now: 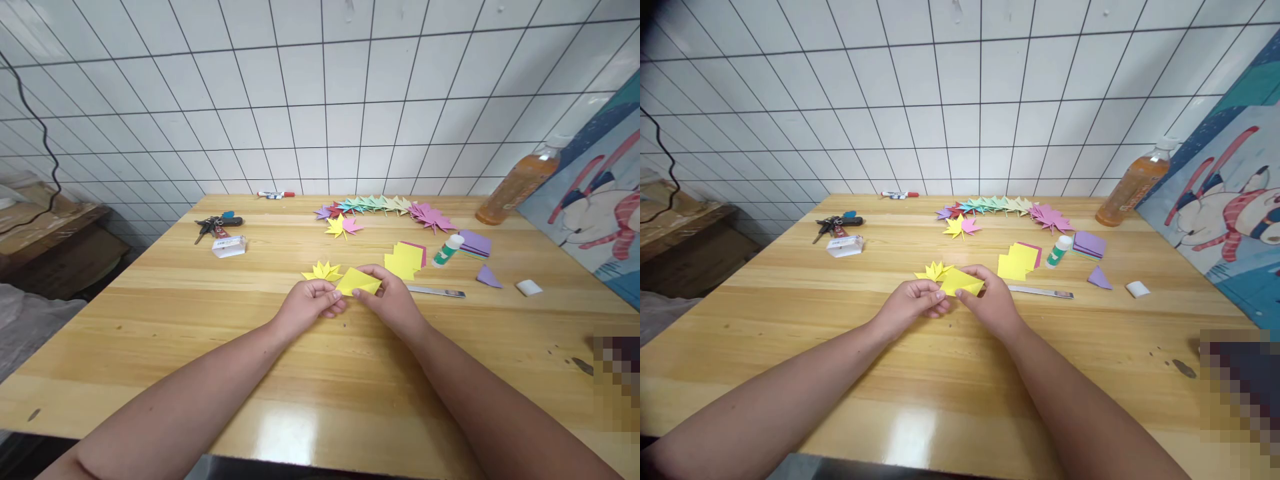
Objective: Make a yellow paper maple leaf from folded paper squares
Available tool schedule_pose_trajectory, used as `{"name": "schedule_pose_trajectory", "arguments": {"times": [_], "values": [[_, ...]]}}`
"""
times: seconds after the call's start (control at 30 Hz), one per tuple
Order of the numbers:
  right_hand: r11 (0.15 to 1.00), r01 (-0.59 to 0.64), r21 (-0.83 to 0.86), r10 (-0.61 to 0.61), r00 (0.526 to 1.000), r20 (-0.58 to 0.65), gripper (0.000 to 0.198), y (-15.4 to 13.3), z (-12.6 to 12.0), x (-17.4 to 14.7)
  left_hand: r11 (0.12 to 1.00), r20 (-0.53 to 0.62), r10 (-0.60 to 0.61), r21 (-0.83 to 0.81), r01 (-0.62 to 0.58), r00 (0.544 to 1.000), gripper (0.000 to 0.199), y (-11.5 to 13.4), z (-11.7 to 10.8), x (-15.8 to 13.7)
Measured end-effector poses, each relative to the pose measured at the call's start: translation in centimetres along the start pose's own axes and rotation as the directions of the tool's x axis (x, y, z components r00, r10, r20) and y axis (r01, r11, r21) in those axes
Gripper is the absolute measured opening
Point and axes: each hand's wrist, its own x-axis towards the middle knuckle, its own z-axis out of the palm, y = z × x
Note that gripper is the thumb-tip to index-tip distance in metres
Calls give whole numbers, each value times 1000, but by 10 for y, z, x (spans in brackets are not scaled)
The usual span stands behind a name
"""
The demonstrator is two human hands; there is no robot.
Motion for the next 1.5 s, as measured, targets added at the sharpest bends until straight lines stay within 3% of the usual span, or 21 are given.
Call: {"name": "schedule_pose_trajectory", "arguments": {"times": [0.1, 0.23, 0.33, 0.6, 0.9, 1.13, 1.5], "values": [[997, 73, -15, -72, 996, 47, 26, -3, -4, -1, 997, 39, 29, 69, -32, 999, 35, -1, 2, -1], [999, 10, 38, -18, 977, 213, 20, -7, -10, -1, 991, 83, 43, 123, -54, 996, 31, -2, 2, -3], [996, 49, 78, -70, 951, 300, 18, -6, -12, 0, 991, 123, 48, 119, -63, 991, 29, -2, -1, -2], [993, 115, 35, -120, 965, 234, 13, 4, -8, 3, 997, 246, -7, 79, -13, 969, 33, 1, -7, 2], [960, 274, -59, -258, 945, 199, 19, 3, -4, 1, 991, 200, -89, 111, 68, 976, 36, 8, -6, 1], [948, 312, -66, -298, 940, 166, 20, 3, -5, 1, 991, 217, -116, -38, 127, 969, 40, 5, -11, 4], [944, 318, -93, -298, 938, 179, 24, 2, -4, 0, 988, 228, -127, 119, 101, 965, 40, 8, -9, 3]]}}
